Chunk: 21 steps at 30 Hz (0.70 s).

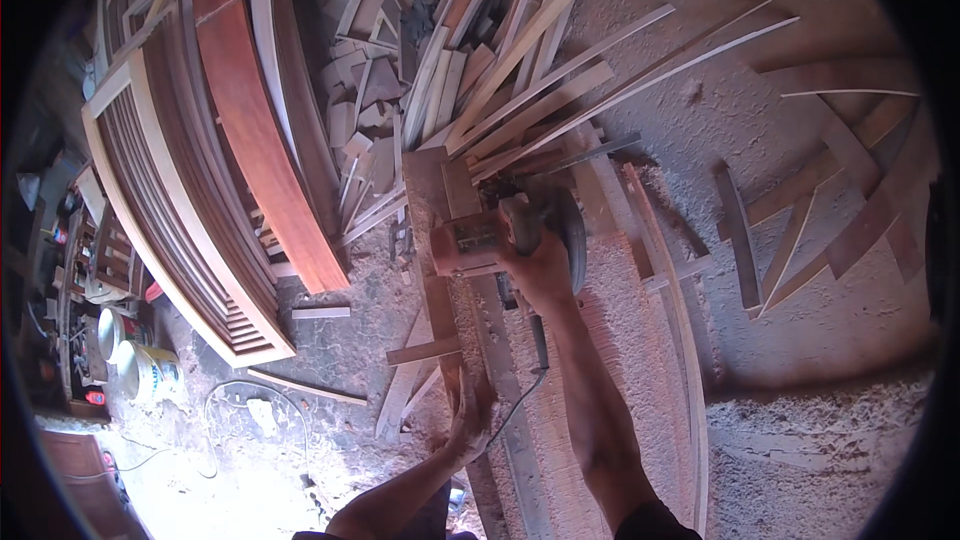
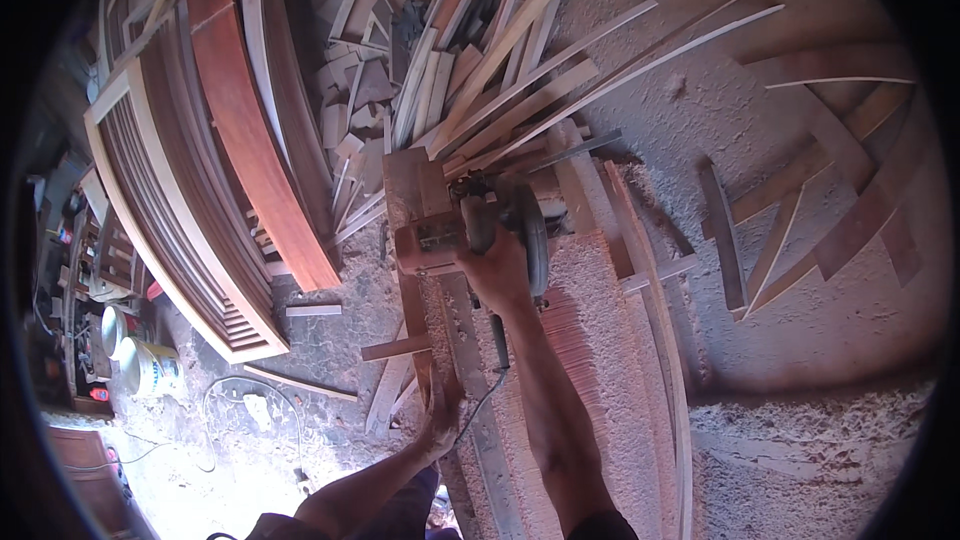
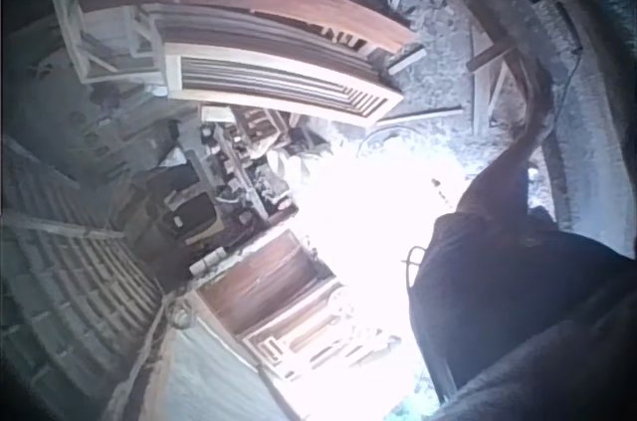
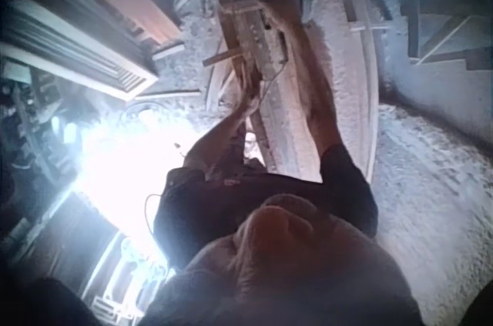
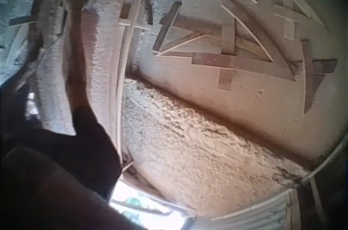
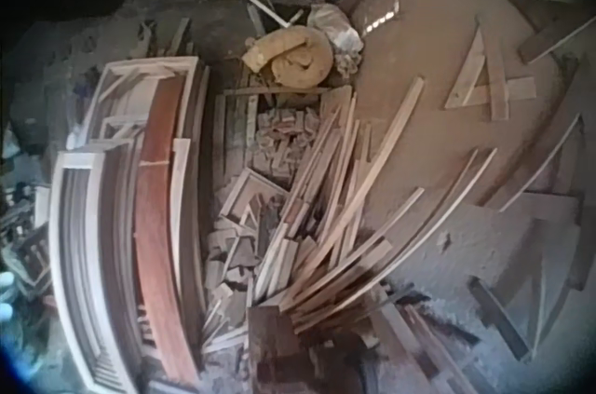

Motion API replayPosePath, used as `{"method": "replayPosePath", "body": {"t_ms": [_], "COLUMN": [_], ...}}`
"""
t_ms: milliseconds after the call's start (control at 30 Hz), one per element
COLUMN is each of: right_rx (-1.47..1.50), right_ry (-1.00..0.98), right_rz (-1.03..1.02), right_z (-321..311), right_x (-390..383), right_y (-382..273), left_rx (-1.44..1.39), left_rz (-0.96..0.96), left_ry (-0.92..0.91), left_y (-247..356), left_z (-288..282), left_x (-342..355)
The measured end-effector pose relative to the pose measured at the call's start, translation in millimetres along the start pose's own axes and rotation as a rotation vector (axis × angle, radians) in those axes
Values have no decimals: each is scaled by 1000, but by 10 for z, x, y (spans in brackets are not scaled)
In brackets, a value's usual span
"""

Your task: The person uses a handheld circular saw to cut a long plank of wood resting on a makeshift wooden frame. The person guides the saw along the length of the plank, making multiple passes to trim the wood. The workspace is cluttered with various pieces of lumber and tools.

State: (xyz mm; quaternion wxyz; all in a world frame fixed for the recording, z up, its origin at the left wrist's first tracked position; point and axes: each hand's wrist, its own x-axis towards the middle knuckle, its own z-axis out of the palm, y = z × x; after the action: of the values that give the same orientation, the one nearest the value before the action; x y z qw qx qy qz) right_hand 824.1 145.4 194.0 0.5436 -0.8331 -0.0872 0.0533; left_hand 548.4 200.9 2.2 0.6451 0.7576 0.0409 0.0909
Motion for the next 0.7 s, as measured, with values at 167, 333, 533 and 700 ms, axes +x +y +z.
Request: {"method": "replayPosePath", "body": {"t_ms": [167,333,533,700], "right_rx": [114,256,325,139], "right_ry": [159,238,286,469], "right_rz": [-220,-276,-80,254], "right_z": [-90,-529,-781,-1193], "right_x": [-588,-1395,-2774,-4161], "right_y": [-61,-221,-739,-648], "left_rx": [71,152,378,304], "left_rz": [72,61,112,47], "left_ry": [48,-11,-136,-115], "left_y": [-142,19,-443,-129], "left_z": [25,127,-383,-18], "left_x": [11,-40,5,-34]}}
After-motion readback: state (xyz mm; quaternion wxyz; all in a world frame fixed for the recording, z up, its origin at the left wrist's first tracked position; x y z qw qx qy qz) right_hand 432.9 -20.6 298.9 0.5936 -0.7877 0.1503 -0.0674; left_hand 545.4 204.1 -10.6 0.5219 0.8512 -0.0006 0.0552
